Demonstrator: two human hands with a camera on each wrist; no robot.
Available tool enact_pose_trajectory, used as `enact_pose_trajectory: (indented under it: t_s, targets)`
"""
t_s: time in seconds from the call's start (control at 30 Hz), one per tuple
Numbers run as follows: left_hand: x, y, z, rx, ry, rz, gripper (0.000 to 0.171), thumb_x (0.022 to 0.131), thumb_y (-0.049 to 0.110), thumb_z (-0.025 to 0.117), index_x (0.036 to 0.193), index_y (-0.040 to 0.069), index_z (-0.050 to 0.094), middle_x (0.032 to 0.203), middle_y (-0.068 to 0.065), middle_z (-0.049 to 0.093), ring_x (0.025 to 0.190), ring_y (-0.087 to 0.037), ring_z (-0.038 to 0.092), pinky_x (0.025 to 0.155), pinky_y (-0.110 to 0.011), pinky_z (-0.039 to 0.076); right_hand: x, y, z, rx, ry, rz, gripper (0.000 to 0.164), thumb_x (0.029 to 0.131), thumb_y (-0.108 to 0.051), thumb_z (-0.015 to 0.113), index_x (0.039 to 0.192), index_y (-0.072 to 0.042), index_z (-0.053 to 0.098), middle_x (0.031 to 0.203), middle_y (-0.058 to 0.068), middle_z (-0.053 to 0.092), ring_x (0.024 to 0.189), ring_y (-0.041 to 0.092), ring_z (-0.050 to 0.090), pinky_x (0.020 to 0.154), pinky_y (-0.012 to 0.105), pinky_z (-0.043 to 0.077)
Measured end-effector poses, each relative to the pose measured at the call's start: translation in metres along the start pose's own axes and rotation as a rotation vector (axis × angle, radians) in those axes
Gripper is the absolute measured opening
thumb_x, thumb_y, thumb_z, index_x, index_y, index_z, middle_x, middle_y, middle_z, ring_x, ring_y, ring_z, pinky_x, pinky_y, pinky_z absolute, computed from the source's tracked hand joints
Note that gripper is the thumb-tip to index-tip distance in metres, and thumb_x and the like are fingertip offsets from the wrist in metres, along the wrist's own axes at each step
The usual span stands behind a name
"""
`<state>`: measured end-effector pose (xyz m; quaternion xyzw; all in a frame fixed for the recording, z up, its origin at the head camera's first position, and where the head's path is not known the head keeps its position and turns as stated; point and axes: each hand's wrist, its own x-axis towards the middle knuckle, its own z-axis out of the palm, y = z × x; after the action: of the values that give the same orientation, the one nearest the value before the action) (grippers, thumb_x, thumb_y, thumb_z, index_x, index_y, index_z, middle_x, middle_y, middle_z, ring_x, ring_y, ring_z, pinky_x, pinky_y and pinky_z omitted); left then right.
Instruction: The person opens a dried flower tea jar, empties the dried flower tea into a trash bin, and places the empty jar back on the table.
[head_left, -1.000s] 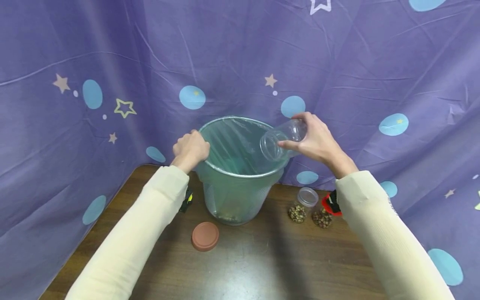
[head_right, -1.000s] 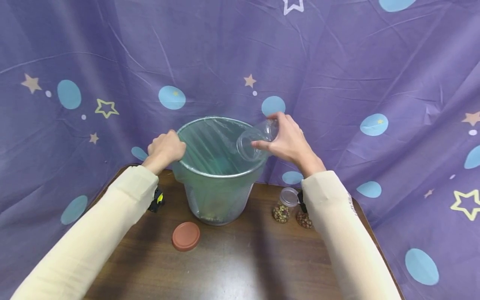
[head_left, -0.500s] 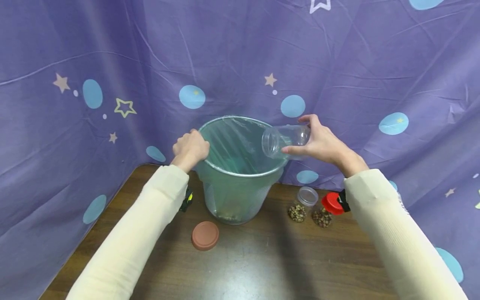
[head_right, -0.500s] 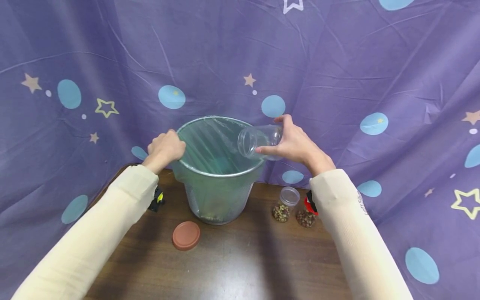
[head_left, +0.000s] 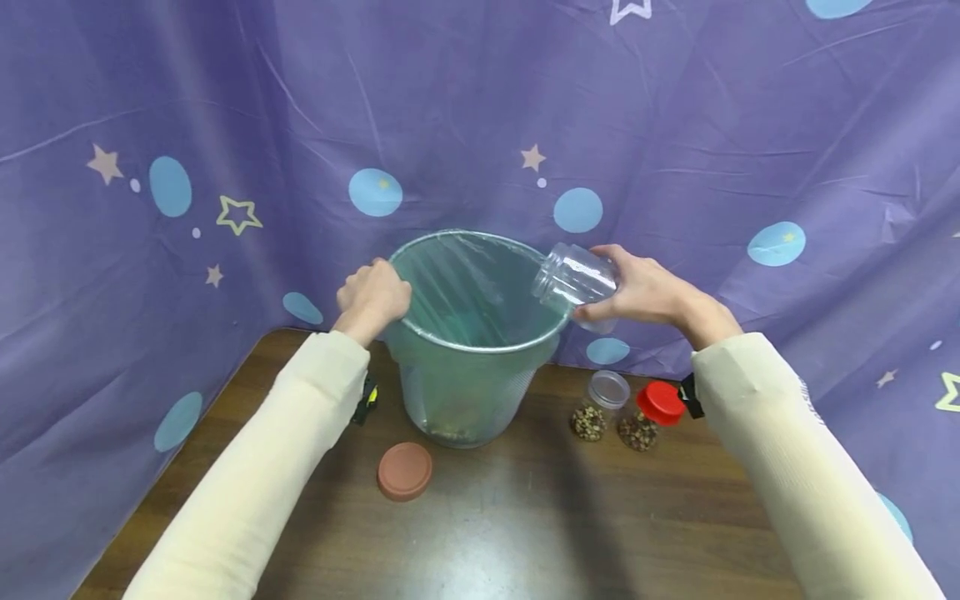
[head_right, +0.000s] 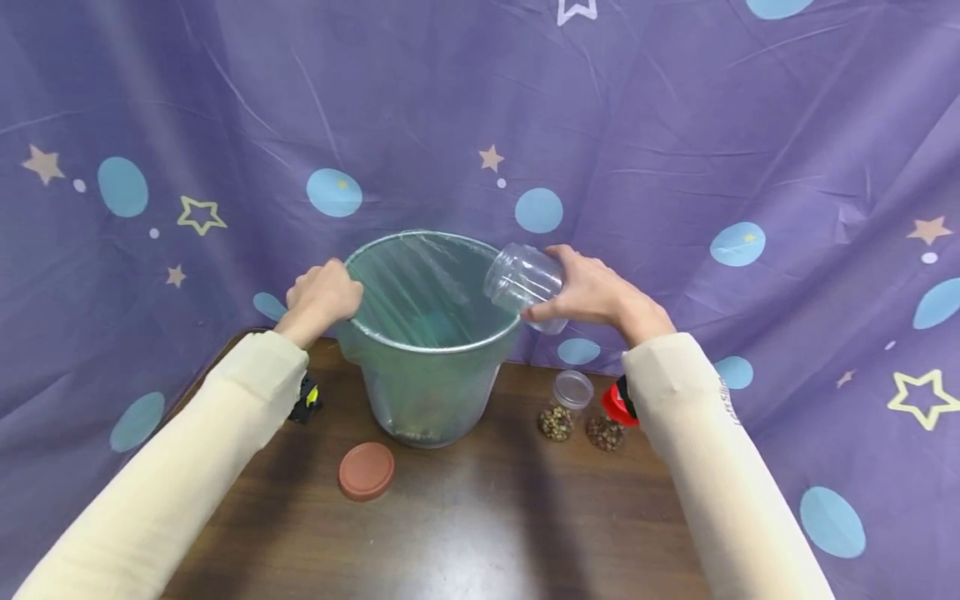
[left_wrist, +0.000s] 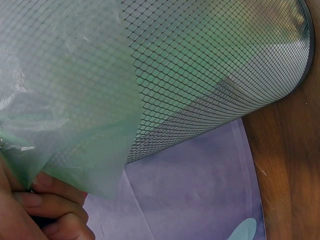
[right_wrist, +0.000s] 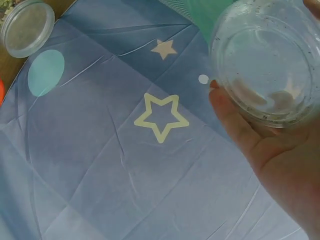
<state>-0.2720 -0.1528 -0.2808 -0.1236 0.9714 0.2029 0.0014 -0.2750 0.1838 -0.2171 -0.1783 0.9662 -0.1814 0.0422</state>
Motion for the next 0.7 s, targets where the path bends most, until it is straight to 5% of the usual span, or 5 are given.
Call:
enact_pose_trajectory:
  t_s: [0.7]
  targets:
    - [0.000, -0.001, 0.001, -0.003, 0.024, -0.005, 0.049, 0.097, 0.031, 0.041, 0.128, -0.006, 0.050, 0.125, -0.028, 0.060, 0.113, -0.044, 0.060, 0.090, -0.052, 0.052, -0.001, 0.006, 0.016, 0.080, 0.123, 0.065, 0.091, 0.069, -0.065, 0.078, 0.134, -0.008, 0.049, 0.116, 0.014, 0.065, 0.104, 0.030, 0.063, 0.089, 0.046, 0.051]
